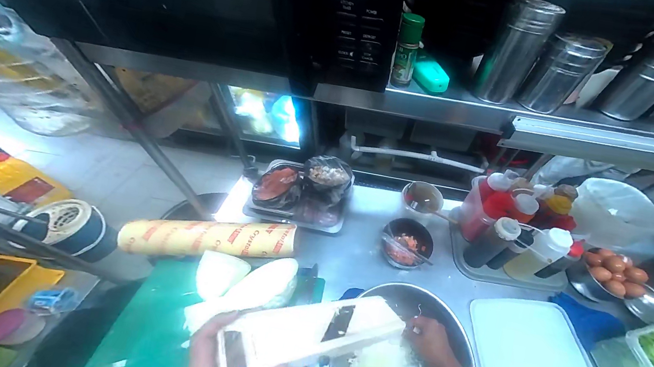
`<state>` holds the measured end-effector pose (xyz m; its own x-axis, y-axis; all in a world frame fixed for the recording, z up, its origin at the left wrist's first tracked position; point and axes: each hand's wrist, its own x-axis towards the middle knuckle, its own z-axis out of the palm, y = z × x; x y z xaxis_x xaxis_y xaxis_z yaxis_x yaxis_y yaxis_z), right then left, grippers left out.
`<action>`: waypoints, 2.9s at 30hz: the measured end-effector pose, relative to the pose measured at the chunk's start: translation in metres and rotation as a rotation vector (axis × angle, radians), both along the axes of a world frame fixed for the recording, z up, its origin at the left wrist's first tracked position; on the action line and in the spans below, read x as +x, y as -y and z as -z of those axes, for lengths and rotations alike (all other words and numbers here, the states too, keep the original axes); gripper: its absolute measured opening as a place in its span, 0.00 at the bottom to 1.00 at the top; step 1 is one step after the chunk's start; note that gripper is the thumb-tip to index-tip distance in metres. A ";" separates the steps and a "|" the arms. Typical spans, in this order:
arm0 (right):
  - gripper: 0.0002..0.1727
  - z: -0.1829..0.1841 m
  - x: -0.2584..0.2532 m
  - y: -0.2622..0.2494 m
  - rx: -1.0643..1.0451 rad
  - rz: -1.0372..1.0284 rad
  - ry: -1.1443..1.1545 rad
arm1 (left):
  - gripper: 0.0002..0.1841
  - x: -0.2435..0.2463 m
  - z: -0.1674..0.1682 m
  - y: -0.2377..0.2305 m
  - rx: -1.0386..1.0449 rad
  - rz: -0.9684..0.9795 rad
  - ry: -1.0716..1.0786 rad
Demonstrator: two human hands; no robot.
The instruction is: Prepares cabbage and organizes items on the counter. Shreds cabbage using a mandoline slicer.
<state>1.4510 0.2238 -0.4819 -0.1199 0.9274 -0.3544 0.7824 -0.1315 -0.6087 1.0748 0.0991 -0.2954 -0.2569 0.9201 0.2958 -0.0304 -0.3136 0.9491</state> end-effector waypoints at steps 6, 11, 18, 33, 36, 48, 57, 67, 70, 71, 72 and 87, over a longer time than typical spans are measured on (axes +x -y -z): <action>0.22 -0.006 -0.025 0.012 -0.016 -0.013 0.243 | 0.50 0.021 0.008 -0.003 -0.142 -0.054 0.187; 0.26 0.007 0.000 0.017 0.059 0.097 -0.017 | 0.48 0.038 0.016 0.001 -0.288 -0.084 0.380; 0.10 -0.031 0.031 0.034 -0.204 0.626 -0.903 | 0.47 0.033 0.024 0.001 -0.332 -0.124 0.419; 0.15 0.004 -0.010 0.071 -0.133 -0.059 0.434 | 0.52 0.051 0.022 -0.010 -0.324 -0.060 0.280; 0.16 -0.001 0.000 0.066 -0.138 -0.051 0.386 | 0.52 0.049 0.022 -0.011 -0.321 -0.054 0.256; 0.15 0.012 -0.002 0.067 -0.104 -0.143 0.388 | 0.53 0.050 0.022 -0.012 -0.351 -0.046 0.263; 0.16 -0.032 0.025 0.048 -0.100 -0.017 0.256 | 0.52 0.040 0.025 -0.013 -0.310 -0.047 0.250; 0.13 0.005 -0.005 0.073 -0.051 -0.074 0.410 | 0.52 0.045 0.025 -0.011 -0.321 -0.042 0.294; 0.12 0.011 -0.008 0.074 -0.059 -0.069 0.407 | 0.52 0.044 0.025 -0.011 -0.322 -0.041 0.296; 0.13 0.011 -0.006 0.073 -0.063 -0.077 0.404 | 0.52 0.044 0.025 -0.010 -0.324 -0.042 0.293; 0.13 0.009 -0.003 0.071 -0.065 -0.076 0.391 | 0.52 0.044 0.025 -0.010 -0.331 -0.043 0.289; 0.11 -0.042 0.037 0.064 -0.386 0.538 -0.813 | 0.53 0.041 0.029 -0.015 -0.314 -0.047 0.283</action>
<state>1.4885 0.1595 -0.4402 -0.0605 0.7701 -0.6350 -0.0631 -0.6379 -0.7676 1.1157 0.1139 -0.3241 -0.3315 0.9397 -0.0846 -0.2955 -0.0183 0.9552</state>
